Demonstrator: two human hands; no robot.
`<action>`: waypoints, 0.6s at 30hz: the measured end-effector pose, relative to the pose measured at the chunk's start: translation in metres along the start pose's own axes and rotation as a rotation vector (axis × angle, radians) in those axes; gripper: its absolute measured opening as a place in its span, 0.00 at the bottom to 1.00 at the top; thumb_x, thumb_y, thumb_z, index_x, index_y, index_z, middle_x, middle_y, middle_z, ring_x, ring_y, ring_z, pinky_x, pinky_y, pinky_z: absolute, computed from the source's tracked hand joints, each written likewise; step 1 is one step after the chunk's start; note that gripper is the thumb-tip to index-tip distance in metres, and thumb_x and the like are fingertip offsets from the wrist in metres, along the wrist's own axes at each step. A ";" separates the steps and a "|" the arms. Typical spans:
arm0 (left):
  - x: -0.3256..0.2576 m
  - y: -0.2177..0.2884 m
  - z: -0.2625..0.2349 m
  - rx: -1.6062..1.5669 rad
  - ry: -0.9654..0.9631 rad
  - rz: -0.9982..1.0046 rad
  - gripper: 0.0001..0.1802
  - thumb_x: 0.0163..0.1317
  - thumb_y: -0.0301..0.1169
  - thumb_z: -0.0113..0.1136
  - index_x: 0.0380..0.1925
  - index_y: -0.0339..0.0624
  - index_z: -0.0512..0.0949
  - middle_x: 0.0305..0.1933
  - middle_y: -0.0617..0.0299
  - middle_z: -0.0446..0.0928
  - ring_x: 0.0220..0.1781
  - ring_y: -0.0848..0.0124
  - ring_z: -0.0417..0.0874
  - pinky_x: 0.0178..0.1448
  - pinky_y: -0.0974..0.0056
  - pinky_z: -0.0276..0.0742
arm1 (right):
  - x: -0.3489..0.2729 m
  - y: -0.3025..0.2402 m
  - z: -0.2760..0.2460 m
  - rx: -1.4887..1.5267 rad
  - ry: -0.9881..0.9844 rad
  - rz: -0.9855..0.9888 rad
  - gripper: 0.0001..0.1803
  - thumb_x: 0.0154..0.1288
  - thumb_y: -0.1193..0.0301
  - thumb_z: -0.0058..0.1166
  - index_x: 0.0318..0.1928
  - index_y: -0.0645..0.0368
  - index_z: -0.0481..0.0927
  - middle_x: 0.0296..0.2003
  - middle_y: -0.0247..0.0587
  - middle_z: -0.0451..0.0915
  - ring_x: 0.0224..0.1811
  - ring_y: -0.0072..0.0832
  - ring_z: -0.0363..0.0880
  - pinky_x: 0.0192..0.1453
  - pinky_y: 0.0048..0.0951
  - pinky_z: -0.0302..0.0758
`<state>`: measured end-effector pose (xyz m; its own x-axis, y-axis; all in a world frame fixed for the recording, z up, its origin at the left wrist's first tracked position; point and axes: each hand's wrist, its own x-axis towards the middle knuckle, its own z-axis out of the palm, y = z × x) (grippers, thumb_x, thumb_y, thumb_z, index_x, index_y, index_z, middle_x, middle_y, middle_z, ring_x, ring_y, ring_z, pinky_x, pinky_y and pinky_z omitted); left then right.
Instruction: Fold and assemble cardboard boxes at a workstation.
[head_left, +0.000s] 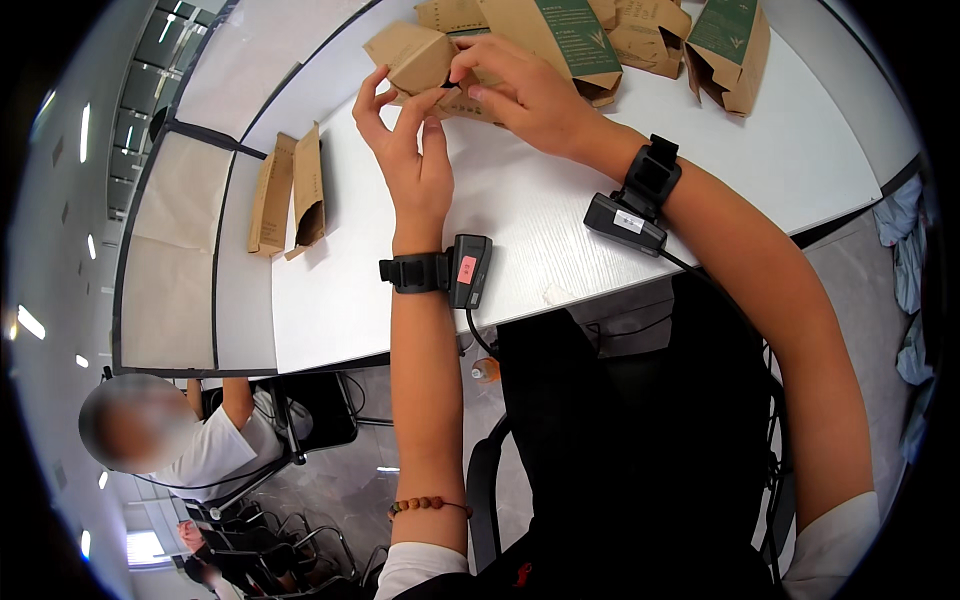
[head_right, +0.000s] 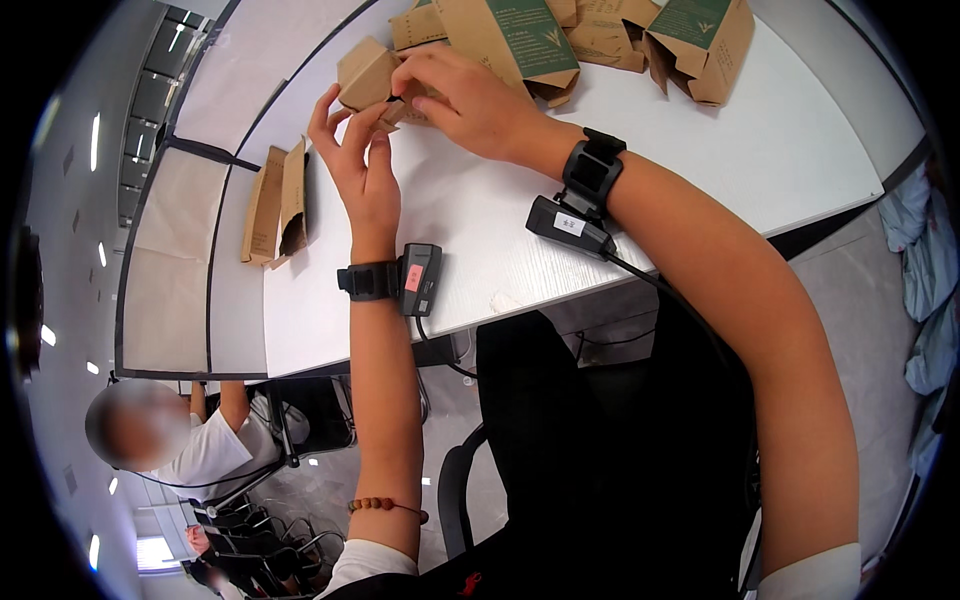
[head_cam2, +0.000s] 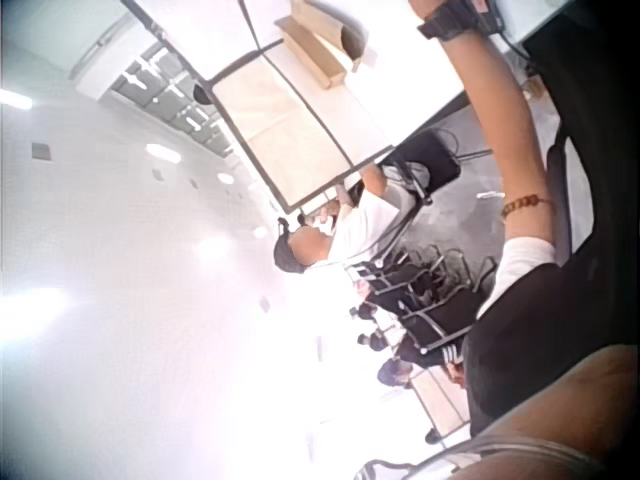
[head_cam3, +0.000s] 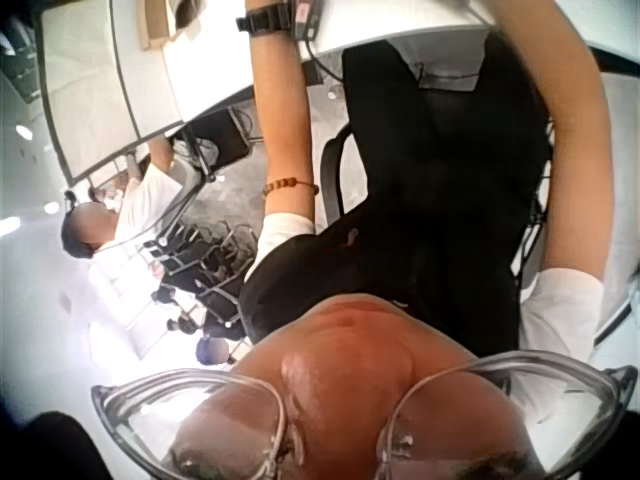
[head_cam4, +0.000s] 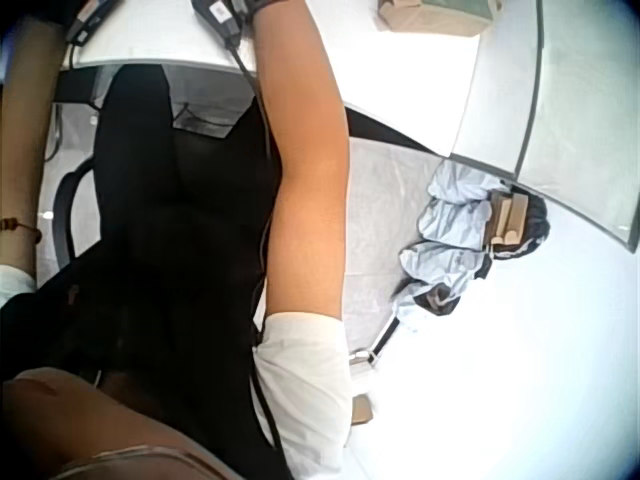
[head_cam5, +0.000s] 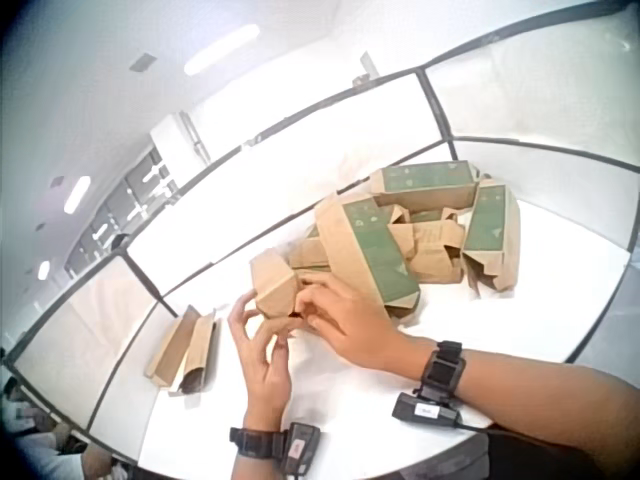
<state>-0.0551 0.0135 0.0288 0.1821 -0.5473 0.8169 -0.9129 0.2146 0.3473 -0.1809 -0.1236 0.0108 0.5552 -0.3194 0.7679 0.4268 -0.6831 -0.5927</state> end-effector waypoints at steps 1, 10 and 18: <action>-0.001 -0.003 -0.002 0.004 -0.020 0.009 0.14 0.66 0.23 0.49 0.45 0.44 0.83 0.75 0.54 0.58 0.66 0.58 0.68 0.64 0.56 0.74 | 0.000 -0.001 0.000 -0.002 0.016 -0.014 0.11 0.73 0.82 0.47 0.53 0.61 0.75 0.68 0.43 0.67 0.63 0.35 0.78 0.70 0.39 0.80; -0.001 -0.004 -0.002 -0.072 -0.024 -0.021 0.15 0.61 0.21 0.50 0.38 0.45 0.86 0.76 0.56 0.59 0.70 0.56 0.65 0.63 0.56 0.75 | -0.002 -0.001 0.001 0.003 -0.008 -0.009 0.08 0.74 0.80 0.50 0.51 0.61 0.76 0.69 0.44 0.65 0.70 0.37 0.72 0.68 0.38 0.80; -0.001 -0.013 -0.006 -0.083 -0.019 -0.016 0.15 0.58 0.20 0.50 0.30 0.44 0.87 0.75 0.55 0.60 0.70 0.56 0.66 0.63 0.56 0.76 | -0.001 0.005 0.002 0.102 -0.107 -0.010 0.07 0.74 0.80 0.50 0.49 0.57 0.75 0.67 0.42 0.69 0.85 0.38 0.47 0.69 0.40 0.76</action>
<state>-0.0416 0.0161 0.0261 0.1888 -0.5661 0.8024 -0.8763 0.2716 0.3978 -0.1783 -0.1257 0.0062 0.6209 -0.2372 0.7471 0.5000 -0.6142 -0.6106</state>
